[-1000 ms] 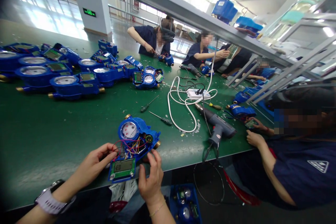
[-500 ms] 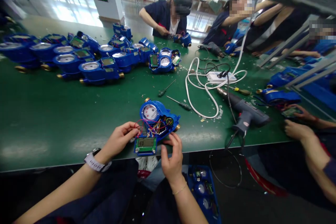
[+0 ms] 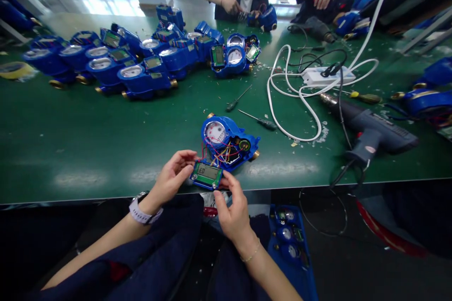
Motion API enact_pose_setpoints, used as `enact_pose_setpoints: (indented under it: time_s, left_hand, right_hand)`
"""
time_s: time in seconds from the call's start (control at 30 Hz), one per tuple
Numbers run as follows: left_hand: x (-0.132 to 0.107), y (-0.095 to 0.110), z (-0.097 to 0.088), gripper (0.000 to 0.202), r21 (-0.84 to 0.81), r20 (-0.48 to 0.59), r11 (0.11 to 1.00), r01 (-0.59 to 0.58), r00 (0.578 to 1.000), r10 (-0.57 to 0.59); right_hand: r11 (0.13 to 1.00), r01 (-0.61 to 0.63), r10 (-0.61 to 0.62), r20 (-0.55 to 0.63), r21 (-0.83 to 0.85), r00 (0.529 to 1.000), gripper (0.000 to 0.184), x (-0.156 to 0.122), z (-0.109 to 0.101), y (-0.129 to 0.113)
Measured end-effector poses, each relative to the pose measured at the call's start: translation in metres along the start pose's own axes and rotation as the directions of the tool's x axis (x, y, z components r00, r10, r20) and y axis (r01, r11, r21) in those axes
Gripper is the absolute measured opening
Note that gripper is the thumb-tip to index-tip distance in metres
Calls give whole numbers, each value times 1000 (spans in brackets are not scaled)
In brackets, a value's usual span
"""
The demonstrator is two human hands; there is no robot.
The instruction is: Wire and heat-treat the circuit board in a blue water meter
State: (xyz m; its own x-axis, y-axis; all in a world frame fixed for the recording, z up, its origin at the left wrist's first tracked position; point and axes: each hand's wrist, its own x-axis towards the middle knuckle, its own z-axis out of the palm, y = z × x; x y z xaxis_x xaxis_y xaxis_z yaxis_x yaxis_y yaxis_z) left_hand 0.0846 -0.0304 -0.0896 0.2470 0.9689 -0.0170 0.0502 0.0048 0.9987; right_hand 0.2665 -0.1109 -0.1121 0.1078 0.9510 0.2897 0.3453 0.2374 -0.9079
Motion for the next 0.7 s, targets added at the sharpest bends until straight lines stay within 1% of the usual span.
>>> enact_pose_setpoints:
  time_s: [0.07, 0.13, 0.3, 0.4, 0.5, 0.6, 0.7]
  left_hand:
    - [-6, 2, -1, 39, 55, 64, 998, -16, 998, 13]
    - [-9, 3, -1, 42, 82, 100, 996, -29, 995, 21]
    - [-7, 0, -1, 43, 37, 112, 995, -91, 990, 86]
    - [-2, -3, -2, 42, 16, 126, 990, -139, 983, 136]
    - [2, -4, -3, 41, 28, 149, 987, -160, 977, 154]
    - [3, -1, -5, 40, 31, 179, 986, -162, 972, 154]
    - [2, 5, -4, 43, 22, 208, 990, -136, 970, 128]
  right_hand:
    - [999, -9, 8, 17, 32, 1000, 43, 0, 2, -2]
    - [998, -28, 26, 36, 56, 999, 45, 0, 3, -3]
    - [982, -116, 106, 77, 149, 991, 46, 6, 2, -8]
    - [954, -202, 190, 74, 221, 979, 40, 13, 1, -13]
    - [929, -258, 248, 69, 264, 966, 35, 19, 0, -16]
    - [928, -292, 278, 90, 233, 956, 37, 23, -2, -15]
    - [944, -291, 280, 86, 157, 956, 37, 26, -5, -13]
